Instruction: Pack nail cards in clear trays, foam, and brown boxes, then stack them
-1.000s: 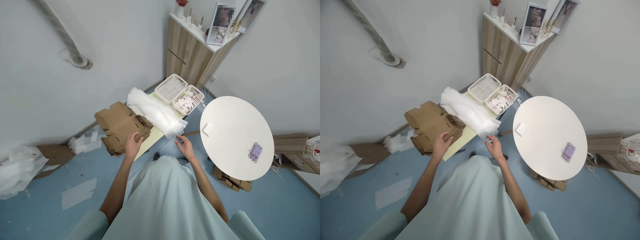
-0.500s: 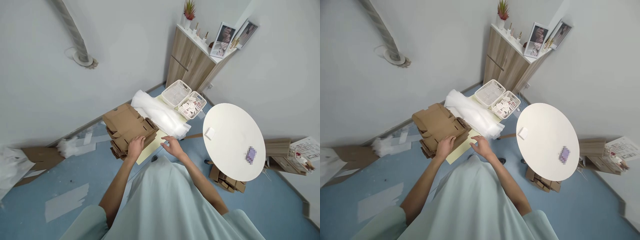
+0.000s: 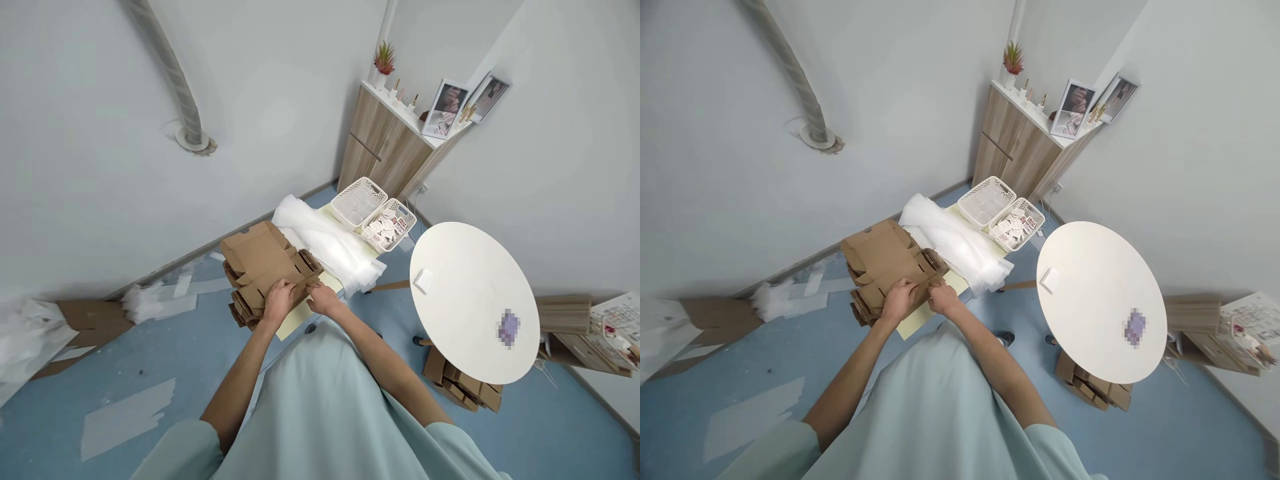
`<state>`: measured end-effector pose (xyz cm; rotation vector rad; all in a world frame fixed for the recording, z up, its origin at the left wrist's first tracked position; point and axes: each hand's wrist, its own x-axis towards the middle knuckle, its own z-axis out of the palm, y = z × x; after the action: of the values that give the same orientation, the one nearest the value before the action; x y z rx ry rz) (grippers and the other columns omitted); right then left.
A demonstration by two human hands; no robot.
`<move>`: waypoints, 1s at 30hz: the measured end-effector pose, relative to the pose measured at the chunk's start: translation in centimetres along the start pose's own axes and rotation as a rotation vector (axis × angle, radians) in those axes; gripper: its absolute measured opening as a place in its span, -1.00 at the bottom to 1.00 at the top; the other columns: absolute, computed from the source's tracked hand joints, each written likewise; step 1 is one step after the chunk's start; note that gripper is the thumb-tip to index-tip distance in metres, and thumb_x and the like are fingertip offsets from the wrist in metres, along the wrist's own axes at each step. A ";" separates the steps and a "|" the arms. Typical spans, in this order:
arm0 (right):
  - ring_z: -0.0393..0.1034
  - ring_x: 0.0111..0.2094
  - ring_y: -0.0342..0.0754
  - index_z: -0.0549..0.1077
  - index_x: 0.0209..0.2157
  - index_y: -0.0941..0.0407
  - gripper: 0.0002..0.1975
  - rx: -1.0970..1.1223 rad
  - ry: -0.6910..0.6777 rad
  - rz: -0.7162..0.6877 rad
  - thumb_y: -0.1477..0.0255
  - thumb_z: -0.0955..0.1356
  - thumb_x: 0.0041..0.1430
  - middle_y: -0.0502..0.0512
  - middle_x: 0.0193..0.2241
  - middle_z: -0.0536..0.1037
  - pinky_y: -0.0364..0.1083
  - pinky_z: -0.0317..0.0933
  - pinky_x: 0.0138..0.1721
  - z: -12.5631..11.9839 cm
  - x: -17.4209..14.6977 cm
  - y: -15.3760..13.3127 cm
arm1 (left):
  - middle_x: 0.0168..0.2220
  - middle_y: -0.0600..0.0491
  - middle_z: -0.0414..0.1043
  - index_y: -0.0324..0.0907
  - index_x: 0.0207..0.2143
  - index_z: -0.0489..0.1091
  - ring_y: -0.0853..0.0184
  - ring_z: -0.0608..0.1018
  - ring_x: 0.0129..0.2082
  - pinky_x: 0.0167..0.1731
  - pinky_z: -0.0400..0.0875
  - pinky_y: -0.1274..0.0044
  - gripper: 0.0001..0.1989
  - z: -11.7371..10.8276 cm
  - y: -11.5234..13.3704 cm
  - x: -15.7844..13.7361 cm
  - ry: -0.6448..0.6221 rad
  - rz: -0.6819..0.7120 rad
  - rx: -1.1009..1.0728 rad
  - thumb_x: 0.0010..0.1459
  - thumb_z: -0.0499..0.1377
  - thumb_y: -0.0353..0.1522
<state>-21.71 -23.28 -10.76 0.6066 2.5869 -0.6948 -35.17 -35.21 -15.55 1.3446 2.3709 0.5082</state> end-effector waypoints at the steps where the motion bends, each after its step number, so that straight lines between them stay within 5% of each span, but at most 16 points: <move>1: 0.34 0.29 0.20 0.53 0.04 0.15 -0.74 0.005 -0.009 0.012 0.46 0.36 0.36 0.27 0.23 0.52 0.09 0.43 0.13 0.0 0.1 -0.1 | -0.07 -0.15 0.57 -0.15 -0.12 0.64 0.11 0.59 -0.05 0.00 0.50 0.36 -0.64 -0.1 0.0 -0.2 0.001 0.003 -0.013 0.33 0.02 -0.43; 5: 0.42 0.24 0.25 0.56 0.01 0.14 -0.75 0.016 -0.021 0.017 0.47 0.39 0.32 0.30 0.13 0.60 0.09 0.47 0.05 0.1 0.1 -0.4 | -0.04 -0.14 0.58 -0.14 -0.09 0.65 0.09 0.60 -0.06 -0.01 0.53 0.31 -0.60 -1.7 0.4 -1.1 0.076 0.038 -0.077 0.32 0.00 -0.42; 11: 0.41 0.28 0.25 0.48 0.23 0.16 -0.48 0.143 0.066 -0.080 0.47 0.48 0.24 0.32 0.42 0.31 0.12 0.39 0.21 0.4 -1.5 -0.1 | 0.11 -0.10 0.59 -0.11 0.18 0.55 0.09 0.62 0.07 0.05 0.57 0.27 -0.53 -7.9 2.7 -3.0 0.392 0.144 -0.147 0.39 -0.03 -0.42; 14: 0.36 0.33 0.24 0.46 0.29 0.14 -0.49 0.385 0.278 -0.140 0.40 0.43 0.33 0.31 0.39 0.36 0.19 0.28 0.31 -1.2 -4.0 1.3 | 0.24 -0.04 0.52 -0.04 0.34 0.42 0.12 0.54 0.25 0.20 0.53 0.23 -0.48 -10.8 5.1 -3.5 0.507 0.257 -0.166 0.44 -0.06 -0.43; 18: 0.40 0.28 0.21 0.54 0.21 0.04 -0.54 0.666 0.675 -0.056 0.15 0.38 0.40 0.26 0.27 0.52 0.21 0.30 0.28 -6.7 -10.0 4.7 | 0.34 0.03 0.43 0.02 0.48 0.21 0.18 0.42 0.39 0.36 0.41 0.17 -0.37 -12.5 10.1 -2.9 0.512 0.492 -0.154 0.44 -0.10 -0.51; 24: 0.49 0.16 0.12 0.55 0.13 0.03 -0.49 0.772 1.098 0.167 0.03 0.42 0.31 0.18 0.07 0.65 0.15 0.34 0.21 -13.3 -21.8 11.5 | 0.40 -0.02 0.35 0.01 0.57 -0.07 0.24 0.27 0.47 0.39 0.39 0.23 -0.23 -8.9 20.6 -0.1 0.331 0.899 -0.057 0.39 -0.22 -0.63; 30: 0.59 -0.12 0.10 0.58 -0.19 0.10 -0.63 0.878 1.399 0.517 0.07 0.42 0.26 0.17 -0.20 0.69 0.08 0.41 0.03 -10.1 -31.7 19.5 | 0.43 -0.11 0.28 -0.09 0.58 -0.18 0.22 0.17 0.50 0.39 0.39 0.23 -0.24 -0.2 33.1 0.9 0.115 1.217 -0.046 0.40 -0.24 -0.63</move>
<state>11.70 -12.08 4.94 2.6974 2.6772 -1.5821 -11.36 -18.55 0.37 2.6709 1.3151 0.9242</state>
